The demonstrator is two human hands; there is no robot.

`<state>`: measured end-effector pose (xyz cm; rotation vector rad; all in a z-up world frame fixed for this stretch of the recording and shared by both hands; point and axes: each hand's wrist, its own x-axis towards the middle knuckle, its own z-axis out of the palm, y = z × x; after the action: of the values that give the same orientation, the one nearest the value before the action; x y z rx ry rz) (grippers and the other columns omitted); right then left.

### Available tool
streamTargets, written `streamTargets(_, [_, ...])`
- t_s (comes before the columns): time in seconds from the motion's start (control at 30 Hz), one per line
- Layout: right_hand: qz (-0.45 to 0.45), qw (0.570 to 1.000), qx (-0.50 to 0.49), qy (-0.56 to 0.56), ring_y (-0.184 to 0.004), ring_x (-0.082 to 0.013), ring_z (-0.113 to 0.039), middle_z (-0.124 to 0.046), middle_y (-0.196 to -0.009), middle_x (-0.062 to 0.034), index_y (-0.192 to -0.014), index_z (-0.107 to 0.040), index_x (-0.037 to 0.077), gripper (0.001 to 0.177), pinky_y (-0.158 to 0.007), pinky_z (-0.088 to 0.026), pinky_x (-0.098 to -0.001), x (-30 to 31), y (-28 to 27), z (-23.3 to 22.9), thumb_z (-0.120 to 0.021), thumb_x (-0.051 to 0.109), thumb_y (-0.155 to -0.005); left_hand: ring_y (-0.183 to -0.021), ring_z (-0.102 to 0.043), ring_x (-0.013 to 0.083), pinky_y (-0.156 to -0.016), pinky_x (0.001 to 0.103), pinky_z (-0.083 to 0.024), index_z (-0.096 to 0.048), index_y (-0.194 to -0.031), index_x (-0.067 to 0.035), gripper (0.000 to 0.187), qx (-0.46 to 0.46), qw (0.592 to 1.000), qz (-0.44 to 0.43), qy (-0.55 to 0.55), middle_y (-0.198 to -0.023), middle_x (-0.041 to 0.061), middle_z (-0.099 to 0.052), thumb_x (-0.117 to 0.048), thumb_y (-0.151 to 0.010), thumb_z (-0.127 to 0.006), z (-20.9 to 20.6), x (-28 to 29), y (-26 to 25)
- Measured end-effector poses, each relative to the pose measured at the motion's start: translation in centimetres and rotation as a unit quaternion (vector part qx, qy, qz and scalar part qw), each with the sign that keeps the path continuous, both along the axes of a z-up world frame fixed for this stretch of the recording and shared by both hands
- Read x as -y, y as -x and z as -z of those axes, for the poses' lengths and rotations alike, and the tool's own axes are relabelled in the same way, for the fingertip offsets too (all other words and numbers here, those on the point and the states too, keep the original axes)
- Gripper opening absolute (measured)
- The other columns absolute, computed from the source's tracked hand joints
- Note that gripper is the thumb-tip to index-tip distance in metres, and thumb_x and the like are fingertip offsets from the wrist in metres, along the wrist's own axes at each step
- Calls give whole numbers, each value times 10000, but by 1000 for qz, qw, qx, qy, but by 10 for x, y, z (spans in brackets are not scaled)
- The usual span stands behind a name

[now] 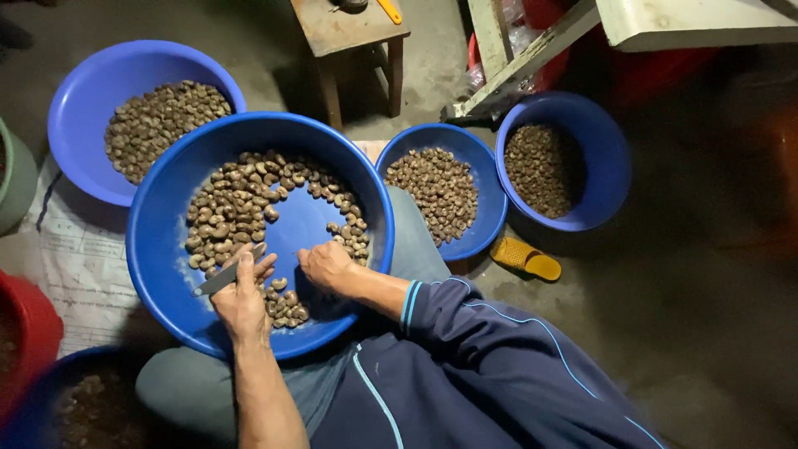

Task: A person sitting on the floor is cracking nuts one by one using a small metal tool and sorting them into several blue plastic bowls.

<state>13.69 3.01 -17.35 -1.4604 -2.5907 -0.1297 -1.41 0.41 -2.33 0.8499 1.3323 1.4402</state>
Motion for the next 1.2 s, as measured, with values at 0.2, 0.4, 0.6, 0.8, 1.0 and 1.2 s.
streamTargets(0.2, [43, 963, -78, 254, -790, -412, -754, -738, -820, -163, -1004, -552, 114, 347, -663, -571, -576, -12, -9, -29, -540, 419, -839, -971, -738, 404, -712, 337, -639, -639, -1274, 67, 284, -6, 1000, -4, 0, -1206, 322, -677, -154, -1100, -599, -1, 0, -1])
streamTargets(0.4, [132, 778, -374, 488, -964, -438, -730, -753, -930, -204, -1100, -624, 85, 371, -787, -567, -560, -24, -23, -151, -592, 381, -877, -1036, -730, 383, -739, 346, -619, -683, -1231, 29, 261, -67, 998, -8, 10, -1180, 275, -706, -191, -1100, -627, -2, 1, -4])
streamTargets(0.6, [118, 439, -706, 543, -711, -258, -761, -725, -1033, -241, -1195, -570, -28, 347, -608, -660, -348, -20, -15, -138, -744, 129, -938, -1027, -714, 286, -745, 371, -624, -736, -1207, -16, 209, -76, 997, 7, -4, -1167, 239, -718, -144, -1060, -662, 6, 0, -6])
streamTargets(0.8, [101, 416, -714, 554, -773, -259, -769, -713, -1104, -197, -1242, -524, -37, 389, -673, -673, -318, -17, -18, -134, -732, 142, -966, -1021, -705, 254, -798, 397, -626, -739, -1221, -23, 215, -86, 996, 2, -22, -1152, 236, -726, -155, -1068, -667, -16, 2, -14])
streamTargets(1.0, [107, 388, -733, 548, -769, -296, -769, -711, -1087, -194, -1227, -538, -15, 363, -665, -672, -334, -18, -18, -129, -735, 131, -958, -957, -722, 257, -817, 416, -636, -733, -1214, 5, 220, -78, 996, -5, -45, -1113, 255, -725, -144, -1071, -658, -13, 0, -15])
streamTargets(1.2, [99, 392, -732, 549, -769, -295, -770, -708, -1086, -187, -1224, -533, -20, 365, -664, -673, -329, -18, -19, -129, -734, 125, -955, -955, -717, 229, -839, 399, -627, -725, -1193, 21, 195, -79, 994, -3, -72, -1132, 239, -733, -101, -1051, -669, 11, -1, -6])
